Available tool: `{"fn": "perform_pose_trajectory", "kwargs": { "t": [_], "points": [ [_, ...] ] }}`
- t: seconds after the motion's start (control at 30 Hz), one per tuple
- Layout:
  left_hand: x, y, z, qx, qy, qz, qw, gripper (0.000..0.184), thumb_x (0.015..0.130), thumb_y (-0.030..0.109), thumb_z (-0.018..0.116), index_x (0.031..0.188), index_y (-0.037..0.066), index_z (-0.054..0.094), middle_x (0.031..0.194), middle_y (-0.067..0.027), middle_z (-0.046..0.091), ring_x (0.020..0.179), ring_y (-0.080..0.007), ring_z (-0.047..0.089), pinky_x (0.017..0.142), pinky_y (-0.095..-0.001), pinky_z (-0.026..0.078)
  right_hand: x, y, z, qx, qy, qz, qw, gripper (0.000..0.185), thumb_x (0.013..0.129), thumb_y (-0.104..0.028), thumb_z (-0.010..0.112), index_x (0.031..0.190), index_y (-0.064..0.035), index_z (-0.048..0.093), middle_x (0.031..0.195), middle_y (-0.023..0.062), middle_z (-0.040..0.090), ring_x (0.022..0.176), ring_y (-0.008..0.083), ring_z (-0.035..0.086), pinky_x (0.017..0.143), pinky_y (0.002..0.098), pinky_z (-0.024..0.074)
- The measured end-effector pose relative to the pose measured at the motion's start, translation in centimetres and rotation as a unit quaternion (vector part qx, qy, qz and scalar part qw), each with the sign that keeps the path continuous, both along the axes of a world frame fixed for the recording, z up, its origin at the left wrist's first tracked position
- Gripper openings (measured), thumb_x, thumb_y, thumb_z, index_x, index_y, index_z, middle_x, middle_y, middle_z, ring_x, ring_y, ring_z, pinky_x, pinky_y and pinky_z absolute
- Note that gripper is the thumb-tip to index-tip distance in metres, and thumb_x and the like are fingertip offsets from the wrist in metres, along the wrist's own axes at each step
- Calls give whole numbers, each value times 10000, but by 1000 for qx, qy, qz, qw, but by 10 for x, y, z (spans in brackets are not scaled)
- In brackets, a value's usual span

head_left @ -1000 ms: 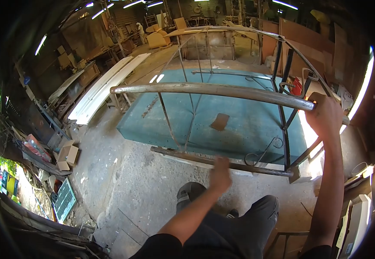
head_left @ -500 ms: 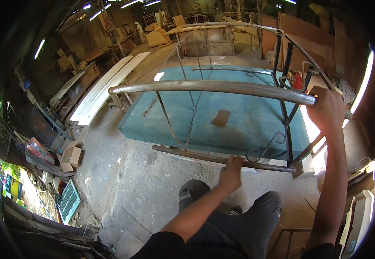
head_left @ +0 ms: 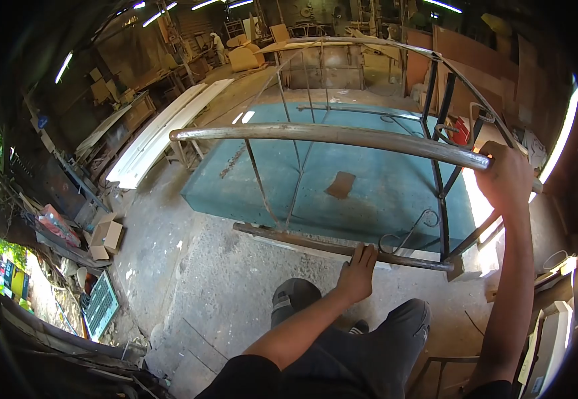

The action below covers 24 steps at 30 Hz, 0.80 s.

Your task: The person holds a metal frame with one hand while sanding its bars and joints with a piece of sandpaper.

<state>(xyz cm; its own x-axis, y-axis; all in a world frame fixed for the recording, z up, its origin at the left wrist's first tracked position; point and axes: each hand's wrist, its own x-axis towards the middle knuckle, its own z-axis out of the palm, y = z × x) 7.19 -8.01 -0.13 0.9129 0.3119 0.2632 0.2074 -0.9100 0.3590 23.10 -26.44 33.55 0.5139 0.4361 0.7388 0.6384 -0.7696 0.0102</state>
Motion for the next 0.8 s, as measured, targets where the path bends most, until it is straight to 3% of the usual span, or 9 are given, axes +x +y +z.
{"fn": "perform_pose_trajectory", "kwargs": {
  "t": [0.07, 0.1, 0.17, 0.27, 0.33, 0.5, 0.63, 0.73, 0.8],
  "points": [
    [-10, 14, 3, 59, 17, -76, 995, 664, 797, 15, 594, 1450, 51, 481, 1553, -181, 440, 1488, -348, 376, 898, -555, 549, 3, -2, -1, 2, 7, 16, 1000, 219, 722, -167, 717, 922, -138, 801, 733, 181, 695, 740, 392, 684, 684, 485, 535],
    [-20, 35, 9, -33, 57, -14, 998, 648, 797, 15, 605, 1434, 64, 496, 1530, -175, 458, 1484, -329, 381, 879, -543, 560, 2, -2, -2, 1, 9, 16, 1000, 219, 722, -167, 717, 922, -138, 801, 733, 181, 695, 740, 392, 684, 684, 485, 535],
    [-35, 102, -59, 19, -72, 90, 993, 620, 794, 8, 619, 1400, 65, 505, 1482, -171, 490, 1474, -367, 376, 857, -538, 558, -2, 1, -1, -3, 9, 4, 1000, 222, 722, -158, 709, 924, -143, 800, 731, 177, 696, 728, 394, 683, 676, 482, 532],
    [-52, 104, -16, 48, -7, 214, 976, 595, 793, -2, 612, 1375, 67, 514, 1468, -189, 487, 1447, -426, 388, 892, -526, 546, -4, 4, 0, -2, 4, -9, 1000, 223, 717, -156, 708, 920, -143, 801, 728, 179, 694, 722, 393, 682, 671, 478, 532],
    [-33, 78, -37, -40, -92, 168, 981, 604, 795, -10, 595, 1387, 68, 504, 1503, -201, 453, 1457, -434, 372, 921, -541, 534, -3, 4, 0, 4, 0, -1, 1000, 217, 715, -158, 711, 913, -144, 801, 728, 180, 694, 725, 394, 683, 672, 481, 532],
    [-17, 3, 7, 19, 11, -65, 998, 682, 780, -16, 582, 1449, 42, 465, 1551, -196, 429, 1461, -432, 375, 937, -529, 534, -3, 1, 1, -2, 7, 1, 1000, 206, 713, -165, 716, 899, -141, 802, 729, 186, 693, 731, 397, 685, 680, 487, 536],
    [-37, 102, -56, 19, -59, 68, 996, 651, 775, -3, 616, 1413, 32, 490, 1558, -155, 428, 1511, -380, 332, 897, -565, 539, 1, 1, -2, -4, 4, -11, 1000, 186, 711, -185, 728, 877, -130, 792, 718, 182, 691, 724, 395, 686, 689, 487, 544],
    [-45, 96, -13, 13, 12, 208, 978, 648, 780, -7, 604, 1416, 39, 492, 1537, -169, 451, 1487, -390, 374, 874, -560, 547, -2, 3, 1, -19, 6, -22, 1000, 176, 709, -205, 738, 859, -124, 783, 708, 178, 689, 721, 394, 686, 685, 482, 548],
    [-22, 61, -35, -5, -28, 145, 989, 654, 784, -9, 595, 1427, 41, 486, 1526, -179, 461, 1485, -392, 375, 876, -564, 550, -1, 2, 1, -15, -9, 1, 1000, 154, 766, -205, 714, 854, -107, 794, 723, 189, 698, 682, 393, 679, 659, 466, 527]
  ]
}}
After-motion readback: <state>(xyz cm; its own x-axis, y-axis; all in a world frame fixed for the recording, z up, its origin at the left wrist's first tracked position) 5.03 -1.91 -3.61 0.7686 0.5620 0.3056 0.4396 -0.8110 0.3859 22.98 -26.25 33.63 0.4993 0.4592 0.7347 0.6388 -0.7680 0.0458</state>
